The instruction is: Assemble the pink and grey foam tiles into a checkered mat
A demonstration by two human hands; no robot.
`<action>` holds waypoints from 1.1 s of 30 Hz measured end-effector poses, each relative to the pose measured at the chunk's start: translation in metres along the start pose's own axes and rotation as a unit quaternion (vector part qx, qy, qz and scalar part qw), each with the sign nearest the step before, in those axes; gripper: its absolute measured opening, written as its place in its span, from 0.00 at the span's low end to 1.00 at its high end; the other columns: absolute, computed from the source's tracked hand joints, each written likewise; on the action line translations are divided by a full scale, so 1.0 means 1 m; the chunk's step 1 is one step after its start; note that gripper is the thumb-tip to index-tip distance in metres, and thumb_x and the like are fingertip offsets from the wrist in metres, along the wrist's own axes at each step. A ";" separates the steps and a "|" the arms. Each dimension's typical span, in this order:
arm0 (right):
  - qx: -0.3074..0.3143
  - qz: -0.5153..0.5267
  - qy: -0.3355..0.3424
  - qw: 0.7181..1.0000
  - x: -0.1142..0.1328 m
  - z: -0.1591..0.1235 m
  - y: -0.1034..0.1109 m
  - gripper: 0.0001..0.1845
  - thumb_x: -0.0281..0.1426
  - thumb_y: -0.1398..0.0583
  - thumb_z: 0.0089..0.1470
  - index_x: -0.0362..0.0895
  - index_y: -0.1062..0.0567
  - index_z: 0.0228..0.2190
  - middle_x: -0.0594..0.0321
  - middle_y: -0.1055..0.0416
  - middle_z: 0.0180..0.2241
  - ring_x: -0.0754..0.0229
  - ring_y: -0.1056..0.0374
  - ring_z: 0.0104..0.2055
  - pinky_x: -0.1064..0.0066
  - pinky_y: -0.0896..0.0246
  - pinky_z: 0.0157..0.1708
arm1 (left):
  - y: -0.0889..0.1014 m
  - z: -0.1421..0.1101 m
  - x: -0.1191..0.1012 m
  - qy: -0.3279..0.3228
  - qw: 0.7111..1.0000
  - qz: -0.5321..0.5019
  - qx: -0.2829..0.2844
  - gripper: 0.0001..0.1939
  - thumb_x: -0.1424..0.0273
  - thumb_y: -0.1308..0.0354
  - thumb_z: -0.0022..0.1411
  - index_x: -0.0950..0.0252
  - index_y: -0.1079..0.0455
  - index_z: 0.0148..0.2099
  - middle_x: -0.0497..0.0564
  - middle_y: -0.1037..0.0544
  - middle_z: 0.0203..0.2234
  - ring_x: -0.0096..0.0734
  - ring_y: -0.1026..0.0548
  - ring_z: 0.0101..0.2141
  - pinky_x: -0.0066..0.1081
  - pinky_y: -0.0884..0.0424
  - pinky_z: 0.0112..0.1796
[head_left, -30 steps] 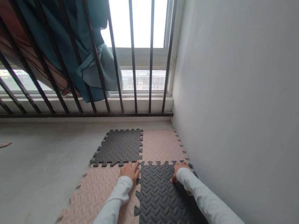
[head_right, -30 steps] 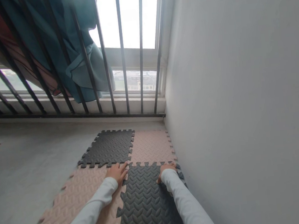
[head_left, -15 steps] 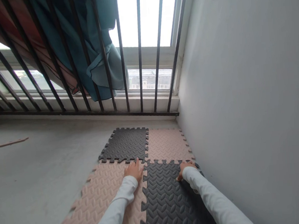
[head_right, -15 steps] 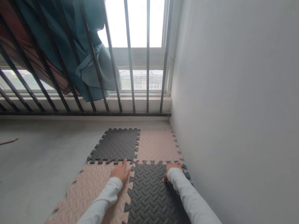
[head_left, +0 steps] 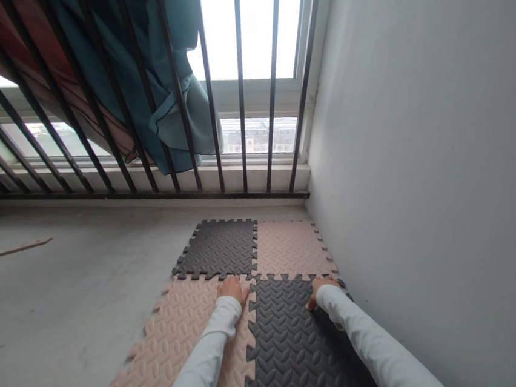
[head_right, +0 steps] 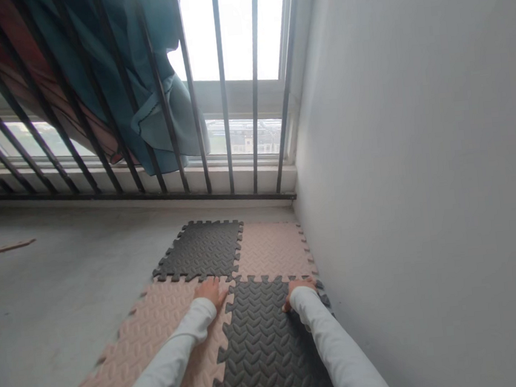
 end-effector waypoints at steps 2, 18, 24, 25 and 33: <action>-0.003 -0.003 0.000 1.000 0.000 -0.001 0.001 0.56 0.45 0.33 0.21 0.38 0.43 0.53 0.38 0.50 0.55 0.39 0.52 0.56 0.55 0.44 0.47 | 0.006 -0.002 -0.001 -0.001 1.000 0.015 -0.027 0.27 0.58 0.56 0.54 0.69 0.39 0.52 0.62 0.38 0.51 0.46 0.41 0.49 0.43 0.42 0.45; 0.001 0.015 -0.014 1.000 -0.001 0.003 0.001 0.52 0.42 0.33 0.21 0.42 0.39 0.51 0.39 0.51 0.55 0.38 0.51 0.55 0.55 0.42 0.44 | -0.012 0.001 0.018 -0.013 0.999 0.002 0.042 0.34 0.53 0.55 0.51 0.62 0.50 0.58 0.65 0.51 0.58 0.52 0.53 0.57 0.46 0.57 0.53; 0.001 0.002 0.001 1.000 0.000 0.004 0.001 0.50 0.43 0.33 0.21 0.42 0.38 0.50 0.41 0.49 0.55 0.38 0.53 0.56 0.54 0.44 0.46 | -0.011 0.004 0.025 0.008 0.998 0.005 0.054 0.44 0.50 0.55 0.47 0.72 0.57 0.60 0.64 0.54 0.59 0.49 0.54 0.57 0.44 0.59 0.55; -0.001 0.000 0.012 1.000 0.002 0.004 0.001 0.49 0.43 0.33 0.22 0.41 0.37 0.49 0.41 0.47 0.54 0.38 0.53 0.56 0.54 0.45 0.46 | -0.010 0.003 0.029 0.022 0.999 0.004 0.046 0.47 0.48 0.55 0.45 0.74 0.58 0.60 0.64 0.56 0.59 0.48 0.55 0.58 0.44 0.59 0.55; -0.011 0.010 -0.002 1.000 -0.001 0.007 0.000 0.50 0.43 0.33 0.19 0.43 0.37 0.49 0.40 0.49 0.55 0.38 0.51 0.55 0.53 0.44 0.45 | -0.010 0.001 0.055 0.062 0.995 0.008 0.073 0.57 0.40 0.58 0.39 0.79 0.62 0.60 0.64 0.59 0.59 0.46 0.60 0.59 0.42 0.62 0.56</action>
Point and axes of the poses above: each hand's wrist, its own z-axis towards the middle knuckle, its own y-axis out of the back of the hand, x = y × z, the point moved 8 cm from there along z, towards the middle knuckle
